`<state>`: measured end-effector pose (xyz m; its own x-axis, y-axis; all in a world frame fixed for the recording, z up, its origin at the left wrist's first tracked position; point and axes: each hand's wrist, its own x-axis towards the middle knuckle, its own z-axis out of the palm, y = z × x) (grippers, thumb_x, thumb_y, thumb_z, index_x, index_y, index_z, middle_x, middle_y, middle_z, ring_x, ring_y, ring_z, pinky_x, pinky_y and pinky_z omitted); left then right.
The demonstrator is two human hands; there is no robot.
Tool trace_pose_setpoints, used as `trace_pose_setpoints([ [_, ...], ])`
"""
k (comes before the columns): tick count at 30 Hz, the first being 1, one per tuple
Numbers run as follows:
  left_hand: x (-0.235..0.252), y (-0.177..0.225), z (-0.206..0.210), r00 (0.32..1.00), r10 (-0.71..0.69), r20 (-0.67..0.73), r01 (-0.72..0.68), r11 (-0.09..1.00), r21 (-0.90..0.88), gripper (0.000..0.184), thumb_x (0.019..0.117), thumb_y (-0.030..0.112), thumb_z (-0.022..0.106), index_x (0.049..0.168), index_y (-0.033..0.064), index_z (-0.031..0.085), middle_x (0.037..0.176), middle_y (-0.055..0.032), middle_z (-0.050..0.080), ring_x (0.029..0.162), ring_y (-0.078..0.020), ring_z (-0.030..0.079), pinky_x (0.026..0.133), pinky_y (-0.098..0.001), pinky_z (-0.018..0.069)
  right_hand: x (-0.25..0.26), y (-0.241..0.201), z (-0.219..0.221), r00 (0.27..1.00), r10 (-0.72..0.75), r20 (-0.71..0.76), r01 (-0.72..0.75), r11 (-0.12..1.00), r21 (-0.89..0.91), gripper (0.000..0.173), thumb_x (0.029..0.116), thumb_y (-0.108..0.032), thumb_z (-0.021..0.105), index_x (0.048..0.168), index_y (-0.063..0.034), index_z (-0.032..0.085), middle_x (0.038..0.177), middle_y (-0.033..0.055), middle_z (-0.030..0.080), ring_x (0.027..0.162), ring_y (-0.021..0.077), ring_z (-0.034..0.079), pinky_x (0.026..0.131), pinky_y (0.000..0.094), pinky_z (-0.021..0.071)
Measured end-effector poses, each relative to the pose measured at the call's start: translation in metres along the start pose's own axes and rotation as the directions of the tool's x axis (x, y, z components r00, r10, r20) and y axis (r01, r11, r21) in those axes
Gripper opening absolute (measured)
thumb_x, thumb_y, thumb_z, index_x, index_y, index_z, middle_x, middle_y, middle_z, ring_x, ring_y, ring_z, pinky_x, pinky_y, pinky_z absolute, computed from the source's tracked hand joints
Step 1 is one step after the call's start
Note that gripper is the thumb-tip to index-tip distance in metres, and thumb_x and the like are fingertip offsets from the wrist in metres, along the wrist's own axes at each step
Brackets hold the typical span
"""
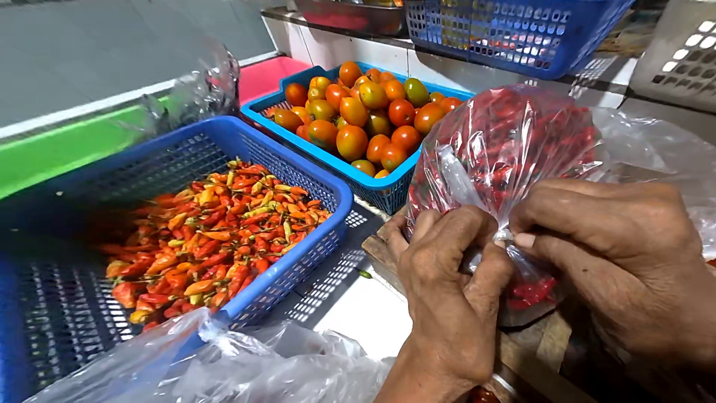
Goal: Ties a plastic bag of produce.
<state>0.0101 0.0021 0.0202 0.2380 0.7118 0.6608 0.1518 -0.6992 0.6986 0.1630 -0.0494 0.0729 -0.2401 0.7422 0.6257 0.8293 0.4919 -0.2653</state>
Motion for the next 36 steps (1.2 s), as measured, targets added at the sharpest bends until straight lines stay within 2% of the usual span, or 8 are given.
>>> trace_pose_setpoints([
  [4, 0.0016, -0.0009, -0.0012, 0.999, 0.029, 0.017, -0.029, 1.0, -0.003, 0.012, 0.0916, 0.016, 0.059, 0.082, 0.0189, 0.066, 0.073, 0.0112, 0.057, 0.076, -0.0037, 0.055, 0.097, -0.0483, 0.037, 0.0005, -0.0026, 0.0011, 0.999, 0.017, 0.036, -0.016, 0.999, -0.043, 0.017, 0.089, -0.012, 0.053, 0.09, -0.0103, 0.07, 0.079, -0.0056, 0.06, 0.067, 0.0002, 0.056, 0.053, 0.0162, 0.0428],
  [11, 0.0032, -0.0018, -0.0057, 0.993, 0.074, 0.087, -0.078, 0.996, 0.039, 0.011, 0.0915, 0.016, 0.058, 0.085, 0.02, 0.066, 0.072, 0.0132, 0.054, 0.076, -0.0023, 0.053, 0.087, -0.0419, 0.0375, -0.0022, 0.0058, 0.0036, 0.999, -0.053, -0.008, 0.053, 0.998, 0.033, 0.019, 0.0911, -0.007, 0.053, 0.079, -0.0085, 0.068, 0.072, -0.0046, 0.054, 0.065, 0.0022, 0.051, 0.053, 0.017, 0.0375],
  [18, 0.001, -0.0025, -0.0024, 0.999, 0.007, 0.034, -0.007, 1.0, -0.018, 0.012, 0.0912, 0.014, 0.057, 0.082, 0.0179, 0.064, 0.071, 0.0112, 0.057, 0.071, -0.0027, 0.055, 0.097, -0.049, 0.0392, -0.0018, 0.005, 0.0006, 1.0, -0.013, -0.008, 0.014, 0.97, 0.244, 0.022, 0.0881, -0.002, 0.054, 0.07, -0.0086, 0.063, 0.07, -0.0049, 0.056, 0.067, 0.0015, 0.053, 0.058, 0.0138, 0.0414],
  [20, 0.0022, -0.0038, -0.003, 0.999, 0.012, 0.041, -0.01, 0.999, -0.039, 0.013, 0.0917, 0.014, 0.058, 0.082, 0.0188, 0.064, 0.071, 0.0123, 0.056, 0.07, -0.0027, 0.054, 0.089, -0.0443, 0.0411, -0.0019, 0.0053, -0.0003, 1.0, 0.027, -0.003, -0.026, 0.977, 0.209, 0.02, 0.0886, -0.004, 0.054, 0.074, -0.0111, 0.066, 0.073, -0.007, 0.058, 0.068, -0.0011, 0.055, 0.058, 0.0118, 0.044],
  [26, 0.0021, -0.0048, -0.0032, 0.999, 0.028, 0.042, -0.025, 0.997, -0.072, 0.012, 0.0941, 0.014, 0.058, 0.087, 0.0173, 0.067, 0.076, 0.0109, 0.059, 0.076, -0.0029, 0.055, 0.091, -0.0443, 0.0406, -0.0022, 0.0014, 0.0025, 0.999, 0.05, 0.022, -0.05, 0.999, 0.003, 0.022, 0.0908, -0.012, 0.051, 0.101, -0.0111, 0.071, 0.086, -0.0075, 0.064, 0.075, -0.0024, 0.059, 0.062, 0.014, 0.0478],
  [30, 0.0015, -0.0044, -0.0031, 0.997, 0.059, 0.043, -0.057, 0.996, -0.062, 0.011, 0.0945, 0.015, 0.059, 0.086, 0.0171, 0.067, 0.077, 0.0104, 0.059, 0.079, -0.0034, 0.056, 0.091, -0.044, 0.0395, -0.0029, 0.0045, 0.0033, 0.999, -0.021, 0.027, 0.022, 0.999, -0.034, 0.022, 0.0948, -0.01, 0.05, 0.096, -0.0094, 0.071, 0.086, -0.0039, 0.064, 0.077, 0.0017, 0.061, 0.062, 0.0169, 0.048],
  [33, 0.0017, -0.0058, -0.0031, 0.996, 0.084, 0.045, -0.08, 0.994, -0.072, 0.011, 0.0947, 0.015, 0.059, 0.086, 0.0162, 0.067, 0.078, 0.0104, 0.059, 0.081, -0.0031, 0.057, 0.091, -0.0423, 0.0393, -0.0032, 0.0043, 0.0058, 0.997, -0.077, -0.005, 0.077, 0.994, -0.084, 0.022, 0.0944, -0.01, 0.048, 0.092, -0.0069, 0.07, 0.078, -0.002, 0.059, 0.069, 0.0044, 0.056, 0.055, 0.0192, 0.042],
  [36, 0.0021, -0.0075, -0.0062, 0.99, 0.08, 0.115, -0.07, 0.993, -0.092, 0.01, 0.0963, 0.015, 0.056, 0.098, 0.0136, 0.066, 0.085, 0.0094, 0.059, 0.086, -0.0034, 0.056, 0.092, -0.0395, 0.039, -0.0048, 0.0019, 0.0088, 0.995, -0.091, -0.033, 0.085, 0.982, -0.168, 0.024, 0.0957, -0.011, 0.047, 0.088, -0.007, 0.07, 0.073, -0.0012, 0.054, 0.063, 0.0078, 0.051, 0.051, 0.0235, 0.0365],
])
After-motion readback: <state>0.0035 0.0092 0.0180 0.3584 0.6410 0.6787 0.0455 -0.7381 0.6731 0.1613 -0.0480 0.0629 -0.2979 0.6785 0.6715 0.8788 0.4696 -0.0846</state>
